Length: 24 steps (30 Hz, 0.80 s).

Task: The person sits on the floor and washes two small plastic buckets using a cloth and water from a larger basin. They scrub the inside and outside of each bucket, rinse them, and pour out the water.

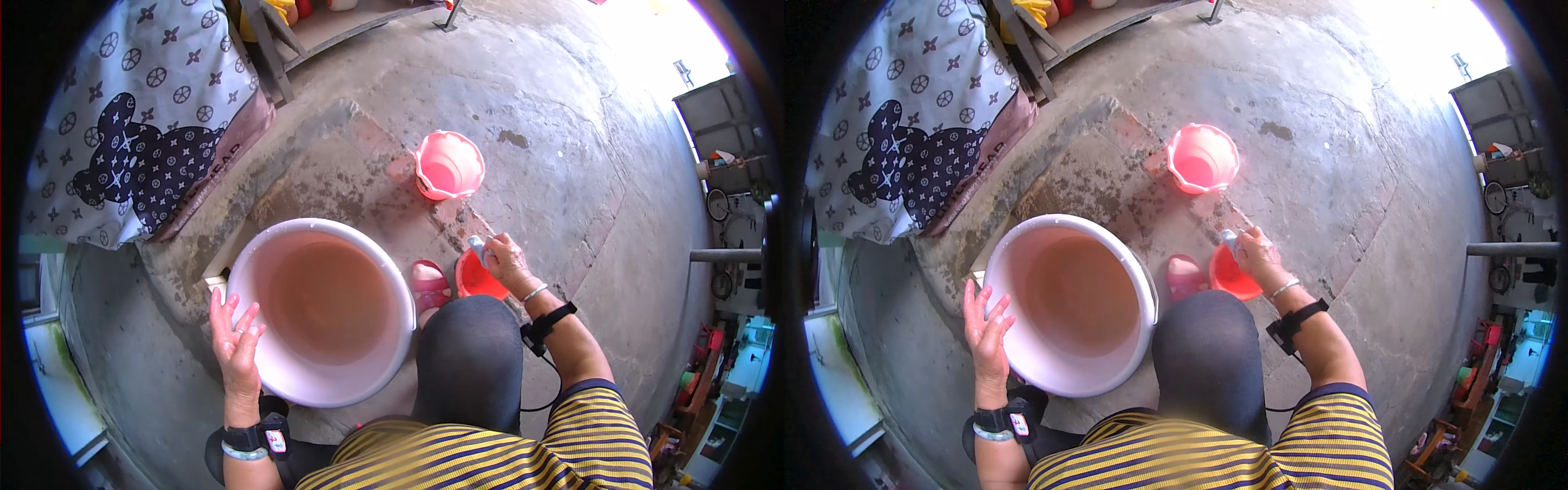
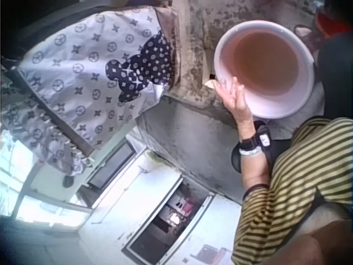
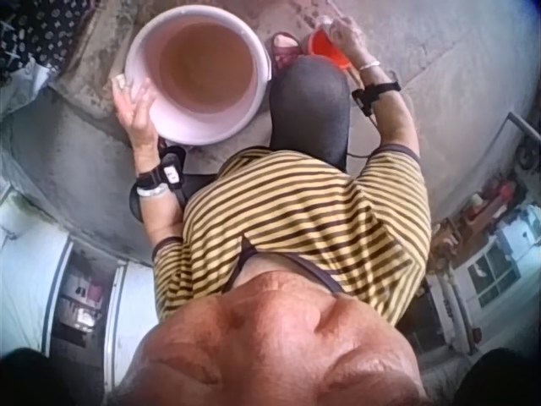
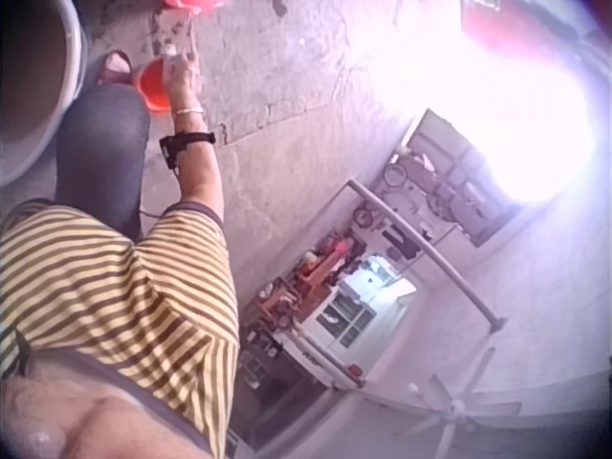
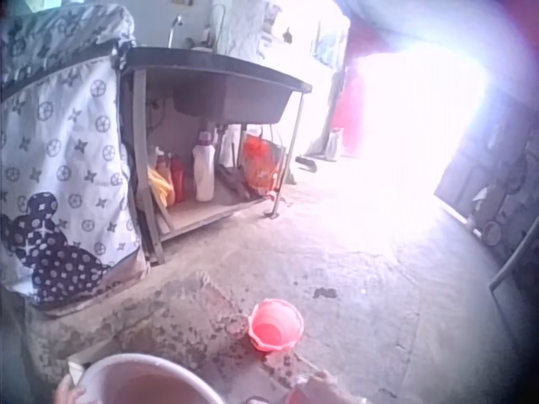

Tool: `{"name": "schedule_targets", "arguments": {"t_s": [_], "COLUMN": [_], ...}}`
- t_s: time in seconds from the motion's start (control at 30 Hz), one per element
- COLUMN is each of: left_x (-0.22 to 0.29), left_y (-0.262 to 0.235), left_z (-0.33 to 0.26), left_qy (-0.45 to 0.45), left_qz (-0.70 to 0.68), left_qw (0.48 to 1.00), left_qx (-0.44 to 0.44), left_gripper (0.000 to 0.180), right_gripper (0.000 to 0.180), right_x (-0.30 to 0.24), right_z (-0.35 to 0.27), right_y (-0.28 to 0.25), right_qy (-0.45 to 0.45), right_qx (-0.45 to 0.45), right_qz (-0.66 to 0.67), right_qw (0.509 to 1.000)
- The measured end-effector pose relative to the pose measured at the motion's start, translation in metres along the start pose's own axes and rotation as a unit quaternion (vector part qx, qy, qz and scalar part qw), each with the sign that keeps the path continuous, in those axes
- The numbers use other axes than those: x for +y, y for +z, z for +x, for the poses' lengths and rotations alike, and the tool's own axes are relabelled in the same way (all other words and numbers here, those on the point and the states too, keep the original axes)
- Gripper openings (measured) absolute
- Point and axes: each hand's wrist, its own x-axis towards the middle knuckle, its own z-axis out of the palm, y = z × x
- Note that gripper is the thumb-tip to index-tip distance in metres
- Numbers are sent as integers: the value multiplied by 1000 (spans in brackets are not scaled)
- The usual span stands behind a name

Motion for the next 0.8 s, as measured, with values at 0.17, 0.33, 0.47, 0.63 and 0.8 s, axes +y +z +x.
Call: {"name": "schedule_targets", "arguments": {"t_s": [0.17, 0.33, 0.47, 0.63, 0.8], "left_x": [-4, -2, -1, -4, -4], "left_y": [1, 1, -1, 0, 6], "left_z": [2, 2, 1, 1, 1], "left_qy": [-4, -5, -5, -4, 5], "left_qz": [-3, -11, -9, -6, 19], "left_qw": [1000, 1000, 1000, 1000, 999], "left_qx": [-11, -14, -14, -24, -28], "left_gripper": [88, 90, 91, 91, 86], "right_gripper": [15, 15, 13, 23, 27], "right_x": [0, 3, -8, 8, 19], "right_z": [11, 22, 11, -25, -53], "right_y": [-3, -42, -65, -21, 47], "right_qy": [60, 112, 76, -14, -52], "right_qx": [125, 143, 130, -24, -211], "right_qz": [178, 437, 237, 20, -138], "right_qw": [974, 881, 960, 999, 966]}}
